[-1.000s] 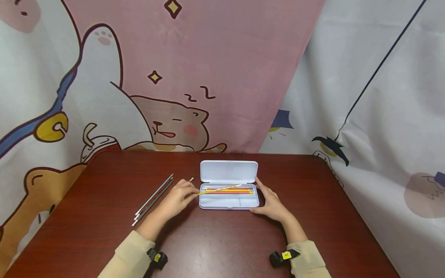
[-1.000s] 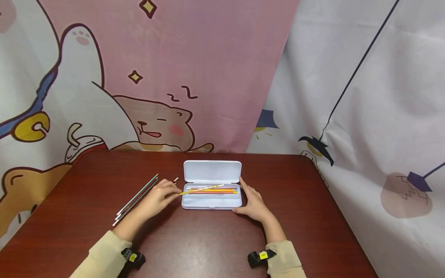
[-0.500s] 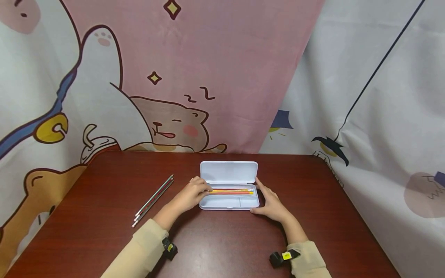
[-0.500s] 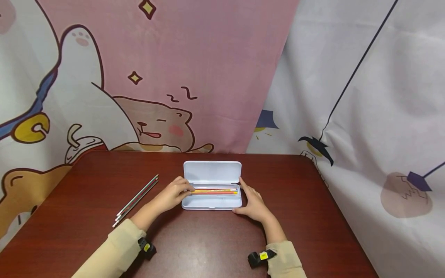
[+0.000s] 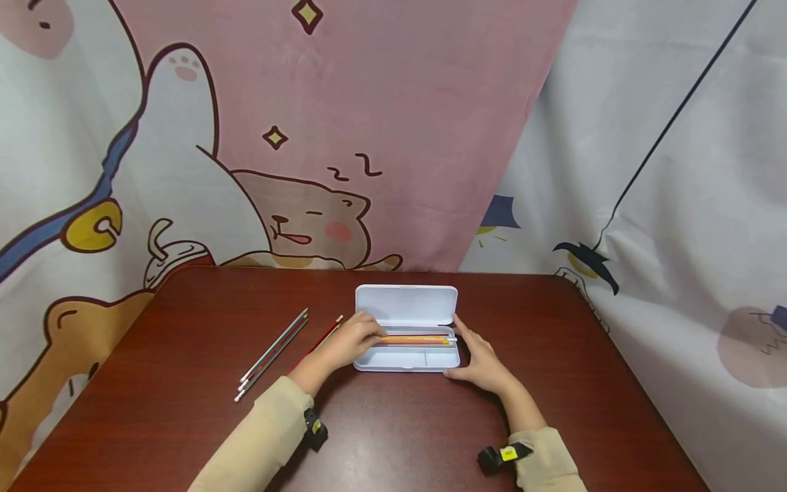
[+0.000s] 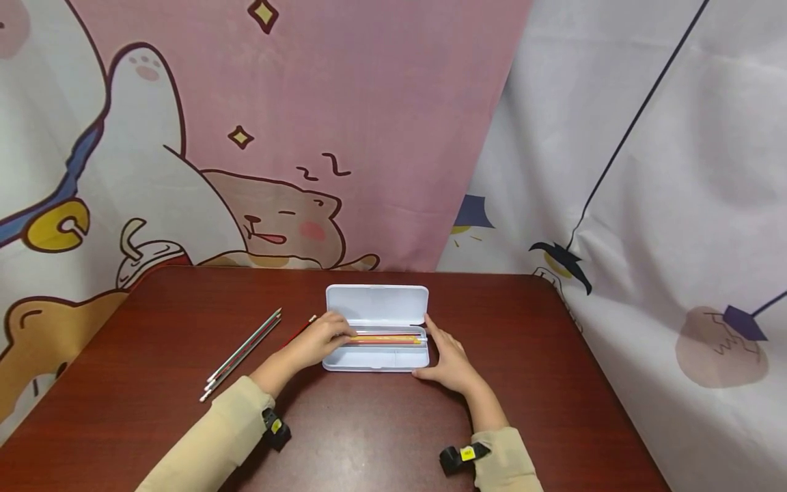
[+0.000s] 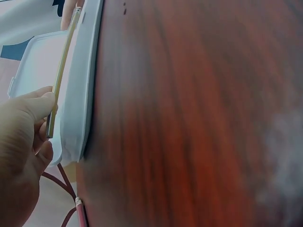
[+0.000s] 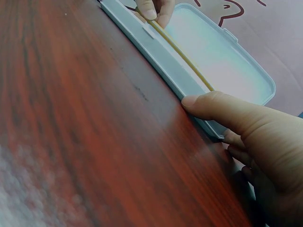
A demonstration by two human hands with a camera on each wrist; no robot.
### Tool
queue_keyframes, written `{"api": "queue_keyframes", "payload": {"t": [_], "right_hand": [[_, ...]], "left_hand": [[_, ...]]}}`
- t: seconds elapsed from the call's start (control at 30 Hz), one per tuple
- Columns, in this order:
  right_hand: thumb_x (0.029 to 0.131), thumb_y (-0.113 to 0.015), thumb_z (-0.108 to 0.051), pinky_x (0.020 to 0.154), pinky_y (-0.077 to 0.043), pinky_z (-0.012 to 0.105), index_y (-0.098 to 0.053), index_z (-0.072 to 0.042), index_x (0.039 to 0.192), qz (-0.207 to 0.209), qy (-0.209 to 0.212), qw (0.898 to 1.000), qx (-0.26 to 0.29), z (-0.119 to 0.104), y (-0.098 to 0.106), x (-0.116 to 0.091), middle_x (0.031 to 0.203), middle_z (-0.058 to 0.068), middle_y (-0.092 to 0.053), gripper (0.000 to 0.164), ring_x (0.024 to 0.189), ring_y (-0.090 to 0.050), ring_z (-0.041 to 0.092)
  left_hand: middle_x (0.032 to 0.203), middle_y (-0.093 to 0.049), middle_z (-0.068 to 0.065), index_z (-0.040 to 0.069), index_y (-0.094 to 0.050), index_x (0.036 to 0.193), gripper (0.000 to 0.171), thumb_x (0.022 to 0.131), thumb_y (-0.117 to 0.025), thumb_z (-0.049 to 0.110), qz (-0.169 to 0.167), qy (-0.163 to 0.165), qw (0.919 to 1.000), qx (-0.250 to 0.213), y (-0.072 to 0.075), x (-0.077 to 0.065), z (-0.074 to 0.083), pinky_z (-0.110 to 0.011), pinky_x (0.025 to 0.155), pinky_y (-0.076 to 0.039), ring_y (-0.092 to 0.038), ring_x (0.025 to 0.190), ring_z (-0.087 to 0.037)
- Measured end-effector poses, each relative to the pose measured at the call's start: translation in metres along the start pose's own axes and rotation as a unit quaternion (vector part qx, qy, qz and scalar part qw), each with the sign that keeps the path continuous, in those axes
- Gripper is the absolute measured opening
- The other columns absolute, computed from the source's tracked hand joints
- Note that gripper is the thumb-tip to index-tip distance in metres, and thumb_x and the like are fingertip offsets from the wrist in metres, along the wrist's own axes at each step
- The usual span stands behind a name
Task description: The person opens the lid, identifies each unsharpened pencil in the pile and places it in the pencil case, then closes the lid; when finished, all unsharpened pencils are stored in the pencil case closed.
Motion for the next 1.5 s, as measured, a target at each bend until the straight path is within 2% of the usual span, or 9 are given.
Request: {"api": "queue_keyframes", "payload": {"t": [0.3, 0.5, 0.73, 1.0, 1.2, 1.5], "right_hand": [[0.067, -0.086, -0.033, 0.1, -0.02, 0.058, -0.018, -0.015, 0.154, -0.002, -0.001, 1.0, 0.003, -0.002, 0.0, -0.001, 0.138, 0.013, -0.047, 0.112, 0.128, -0.037, 0.035], [0.067, -0.086, -0.034, 0.101, -0.019, 0.057, -0.017, -0.017, 0.154, -0.003, -0.007, 1.0, -0.001, 0.0, -0.001, 0.0, 0.138, 0.013, -0.047, 0.112, 0.128, -0.037, 0.035], [0.067, -0.087, -0.034, 0.101, -0.019, 0.058, -0.017, -0.018, 0.154, -0.005, -0.014, 1.0, 0.0, 0.002, -0.001, 0.0, 0.14, 0.012, -0.046, 0.113, 0.129, -0.037, 0.034], [0.067, -0.086, -0.034, 0.101, -0.019, 0.058, -0.016, -0.017, 0.154, -0.004, -0.01, 1.0, -0.004, 0.001, -0.001, 0.0, 0.139, 0.012, -0.047, 0.113, 0.129, -0.037, 0.034], [0.068, -0.086, -0.034, 0.101, -0.019, 0.059, -0.017, -0.016, 0.154, -0.003, -0.011, 1.0, 0.0, 0.0, -0.001, 0.0, 0.14, 0.012, -0.046, 0.112, 0.129, -0.036, 0.035], [0.068, -0.086, -0.033, 0.101, -0.019, 0.059, -0.017, -0.016, 0.154, -0.002, -0.011, 1.0, -0.003, 0.0, -0.001, 0.0, 0.14, 0.013, -0.047, 0.112, 0.129, -0.036, 0.035]], "left_hand": [[0.085, -0.065, -0.004, 0.004, -0.073, 0.092, 0.01, 0.083, -0.07, 0.0, -0.006, -0.002, 1.0, -0.002, -0.012, 0.0, -0.005, -0.032, 0.079, -0.045, -0.055, 0.087, -0.021], [0.084, -0.064, -0.004, 0.004, -0.073, 0.091, 0.01, 0.083, -0.07, -0.001, -0.004, -0.001, 1.0, -0.003, -0.011, -0.004, -0.007, -0.033, 0.079, -0.045, -0.055, 0.087, -0.022], [0.085, -0.063, -0.004, 0.003, -0.073, 0.091, 0.009, 0.083, -0.07, -0.001, -0.017, 0.022, 0.9996, -0.003, -0.009, -0.006, -0.009, -0.034, 0.081, -0.045, -0.055, 0.089, -0.022], [0.085, -0.063, -0.003, 0.004, -0.073, 0.09, 0.009, 0.084, -0.069, -0.001, -0.022, 0.032, 0.9992, -0.014, -0.008, -0.004, -0.008, -0.034, 0.081, -0.045, -0.054, 0.09, -0.021], [0.085, -0.064, -0.003, 0.003, -0.073, 0.091, 0.009, 0.084, -0.07, -0.001, 0.004, 0.025, 0.9996, -0.016, -0.005, -0.004, -0.006, -0.034, 0.081, -0.045, -0.055, 0.089, -0.022], [0.09, -0.066, -0.005, 0.002, -0.073, 0.095, 0.014, 0.082, -0.072, 0.0, 0.056, 0.054, 0.9965, -0.03, 0.009, -0.011, -0.001, -0.038, 0.08, -0.045, -0.056, 0.091, -0.022]]}}
Point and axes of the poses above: each hand's wrist, its own x-axis towards the middle knuckle, its own y-axis out of the back of the hand, z = x × y, the point moved 8 cm from there along x, towards the middle knuckle
